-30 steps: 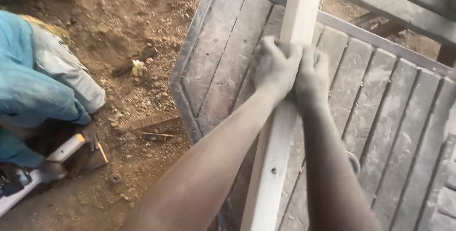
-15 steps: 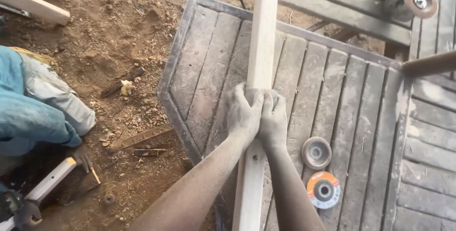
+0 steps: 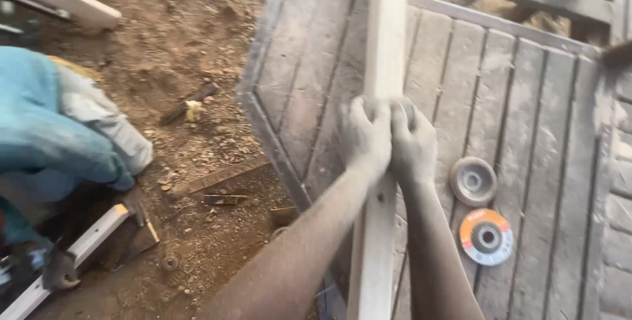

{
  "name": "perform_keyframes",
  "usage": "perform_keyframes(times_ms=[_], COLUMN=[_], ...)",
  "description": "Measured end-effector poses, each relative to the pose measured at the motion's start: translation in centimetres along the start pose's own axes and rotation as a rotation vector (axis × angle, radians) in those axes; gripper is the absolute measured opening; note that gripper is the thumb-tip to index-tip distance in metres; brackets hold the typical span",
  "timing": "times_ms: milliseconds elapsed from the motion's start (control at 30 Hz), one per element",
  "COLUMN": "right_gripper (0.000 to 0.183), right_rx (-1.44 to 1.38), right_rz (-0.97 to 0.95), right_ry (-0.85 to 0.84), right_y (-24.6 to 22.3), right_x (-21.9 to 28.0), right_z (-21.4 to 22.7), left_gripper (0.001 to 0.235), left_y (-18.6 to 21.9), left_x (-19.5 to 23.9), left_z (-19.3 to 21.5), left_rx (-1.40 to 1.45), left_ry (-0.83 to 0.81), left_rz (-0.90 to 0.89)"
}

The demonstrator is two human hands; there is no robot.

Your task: Sanding a long wooden beam manually using a sanding block on a metal workbench.

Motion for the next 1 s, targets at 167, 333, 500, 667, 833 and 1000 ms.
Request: perform_keyframes(times_ms=[167, 333, 500, 667, 833, 1000], right_gripper=[0.044, 0.040, 0.043, 0.045, 0.033, 0.017], right_rx=[0.070, 0.133, 0.041, 0.027, 0.147, 0.710], right_rz=[-0.076, -0.158, -0.076, 0.079, 0.410, 0.832], right_ry=[0.007, -0.009, -0.016, 0.048, 0.161, 0.399], right_y=[2.3, 5.6, 6.2, 5.2, -1.6, -4.7], right_x=[7.6, 14.3, 16.1, 13.9, 6.3, -9.0], right_z=[2.6, 3.9, 4.3, 3.4, -0.5, -5.1], left_gripper=[0.062, 0.058, 0.051, 0.066, 0.079, 0.078], left_y=[-2.7, -6.4, -7.3, -4.9, -0.4, 4.9], left_x=[7.4, 13.5, 15.1, 12.0, 1.5, -11.6], left_z=[1.9, 2.7, 2.6, 2.0, -0.2, -3.2], left_rx=[0.056, -0.016, -0.016, 0.004, -0.029, 0.019], left_ry=[-0.056, -0.014, 0.047, -0.110, -0.180, -0.180], left_rz=[0.076, 0.060, -0.100, -0.030, -0.007, -0.039])
Point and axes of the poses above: each hand's wrist, its own x-axis away from the middle knuckle, its own z-axis out of the back of the hand, y = z × x, the point moved 10 cm from there along -x, towards the middle knuckle, and after that the axes turned 1 degree about -z, right-handed, at the moved point
